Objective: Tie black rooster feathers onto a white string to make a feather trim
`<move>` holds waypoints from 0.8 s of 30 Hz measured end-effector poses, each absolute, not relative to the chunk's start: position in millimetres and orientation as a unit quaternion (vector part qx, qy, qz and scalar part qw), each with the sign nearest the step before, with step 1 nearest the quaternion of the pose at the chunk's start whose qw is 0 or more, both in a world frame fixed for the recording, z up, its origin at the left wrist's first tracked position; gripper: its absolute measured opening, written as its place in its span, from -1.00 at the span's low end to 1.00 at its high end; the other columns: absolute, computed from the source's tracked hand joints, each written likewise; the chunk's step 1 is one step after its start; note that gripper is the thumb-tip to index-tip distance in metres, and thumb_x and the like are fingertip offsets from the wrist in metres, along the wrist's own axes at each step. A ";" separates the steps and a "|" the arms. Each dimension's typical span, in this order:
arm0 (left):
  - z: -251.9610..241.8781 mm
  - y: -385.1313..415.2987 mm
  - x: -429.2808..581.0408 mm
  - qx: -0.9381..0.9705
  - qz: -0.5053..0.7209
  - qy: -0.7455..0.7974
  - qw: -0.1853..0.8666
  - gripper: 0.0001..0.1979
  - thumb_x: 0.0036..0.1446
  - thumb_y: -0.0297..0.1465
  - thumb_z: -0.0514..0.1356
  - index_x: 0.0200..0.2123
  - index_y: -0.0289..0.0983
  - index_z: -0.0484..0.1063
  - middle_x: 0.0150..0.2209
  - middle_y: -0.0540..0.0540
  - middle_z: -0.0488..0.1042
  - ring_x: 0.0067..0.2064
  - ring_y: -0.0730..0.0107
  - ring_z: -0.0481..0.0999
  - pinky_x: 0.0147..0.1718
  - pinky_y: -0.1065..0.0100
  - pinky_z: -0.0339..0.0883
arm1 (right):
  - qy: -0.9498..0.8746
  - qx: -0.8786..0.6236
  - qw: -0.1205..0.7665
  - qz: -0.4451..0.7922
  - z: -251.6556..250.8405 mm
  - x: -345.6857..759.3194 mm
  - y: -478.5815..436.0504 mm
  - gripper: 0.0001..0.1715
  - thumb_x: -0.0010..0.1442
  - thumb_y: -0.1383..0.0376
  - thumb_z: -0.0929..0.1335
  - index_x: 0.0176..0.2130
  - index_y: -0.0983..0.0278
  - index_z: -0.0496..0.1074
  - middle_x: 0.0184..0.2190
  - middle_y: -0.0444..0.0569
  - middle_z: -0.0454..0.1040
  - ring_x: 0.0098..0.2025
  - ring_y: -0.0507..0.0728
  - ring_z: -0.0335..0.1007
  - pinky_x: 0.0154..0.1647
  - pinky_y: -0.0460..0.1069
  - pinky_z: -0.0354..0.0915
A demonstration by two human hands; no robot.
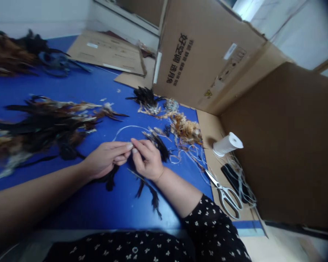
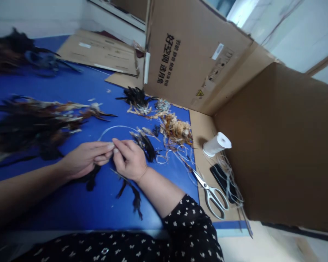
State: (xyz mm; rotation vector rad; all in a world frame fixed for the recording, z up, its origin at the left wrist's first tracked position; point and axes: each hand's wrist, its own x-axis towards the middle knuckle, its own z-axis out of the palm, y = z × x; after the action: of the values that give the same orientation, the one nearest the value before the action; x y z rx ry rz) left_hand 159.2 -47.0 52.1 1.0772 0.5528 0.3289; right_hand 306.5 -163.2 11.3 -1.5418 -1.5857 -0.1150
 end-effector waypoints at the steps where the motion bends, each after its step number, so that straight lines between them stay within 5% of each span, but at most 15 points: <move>1: 48.6 -46.3 160.0 0.502 0.156 0.244 0.815 -0.59 0.15 -0.15 0.53 -0.44 -0.35 0.53 -0.51 0.05 0.27 -0.51 0.64 0.08 -0.54 0.47 -0.03 | -0.641 -0.613 0.459 -0.048 12.2 306.6 -163.2 -0.52 0.55 0.31 0.31 0.37 0.22 0.47 0.06 0.15 0.61 0.06 0.15 0.61 0.13 0.07 0.59; 5: 43.4 -45.8 163.3 0.476 0.166 0.200 0.840 -0.50 0.17 -0.05 0.51 -0.40 -0.36 0.47 -0.50 0.04 0.30 -0.53 0.64 0.14 -0.53 0.46 0.00 | -0.634 -0.577 0.513 -0.033 22.8 309.9 -163.0 -0.58 0.53 0.30 0.32 0.27 0.22 0.58 0.03 0.14 0.63 0.03 0.17 0.63 0.08 0.11 0.59; 11: 45.1 -30.5 164.6 0.432 0.193 0.126 0.872 -0.59 0.18 -0.21 0.51 -0.09 -0.42 0.65 -0.35 0.00 0.37 -0.48 0.66 0.17 -0.47 0.45 0.03 | -0.599 -0.587 0.544 -0.013 58.6 343.7 -158.5 -0.61 0.49 0.19 0.45 0.24 0.14 0.64 -0.02 0.07 0.68 0.02 0.23 0.62 0.19 0.25 0.48; 15: 54.2 -21.8 157.0 0.407 0.250 0.132 0.868 -0.74 0.24 -0.32 0.47 -0.13 -0.41 0.67 -0.35 -0.01 0.38 -0.45 0.66 0.20 -0.44 0.42 0.03 | -0.661 -0.597 0.453 0.051 78.8 353.1 -168.9 -0.87 0.45 0.12 0.51 -0.14 0.08 0.70 -0.21 0.00 0.66 -0.21 0.14 0.60 -0.14 0.10 0.45; 19: 60.7 -13.0 152.9 0.390 0.313 0.113 0.859 -0.87 0.27 -0.44 0.41 -0.19 -0.42 0.68 -0.40 0.01 0.36 -0.44 0.65 0.23 -0.43 0.41 0.01 | -0.744 -0.585 0.284 0.154 66.0 334.9 -185.6 -0.67 0.44 -0.07 0.46 -0.20 0.09 0.64 -0.28 -0.06 0.61 -0.33 0.14 0.58 -0.29 0.08 0.47; 22: 59.6 -7.8 154.3 0.396 0.340 0.106 0.847 -0.80 0.25 -0.35 0.46 -0.25 -0.42 0.67 -0.45 0.03 0.32 -0.45 0.62 0.21 -0.45 0.41 0.02 | -0.745 -0.639 0.119 0.154 46.7 320.9 -196.8 -0.64 0.48 0.03 0.32 -0.24 0.13 0.58 -0.27 -0.02 0.57 -0.32 0.18 0.56 -0.27 0.11 0.46; 24: 57.4 -6.8 155.6 0.399 0.342 0.107 0.844 -0.75 0.21 -0.30 0.50 -0.24 -0.41 0.67 -0.44 0.02 0.34 -0.45 0.61 0.24 -0.45 0.41 0.04 | -0.739 -0.653 0.095 0.136 38.3 317.9 -201.5 -0.64 0.49 0.11 0.26 -0.26 0.13 0.55 -0.28 -0.03 0.56 -0.33 0.16 0.56 -0.30 0.09 0.44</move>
State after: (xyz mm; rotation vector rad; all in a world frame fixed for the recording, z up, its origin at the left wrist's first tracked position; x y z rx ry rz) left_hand 155.6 -6.8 57.4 0.8418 0.2255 0.7215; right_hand 317.9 -201.5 38.3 -1.9368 -2.1912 0.4035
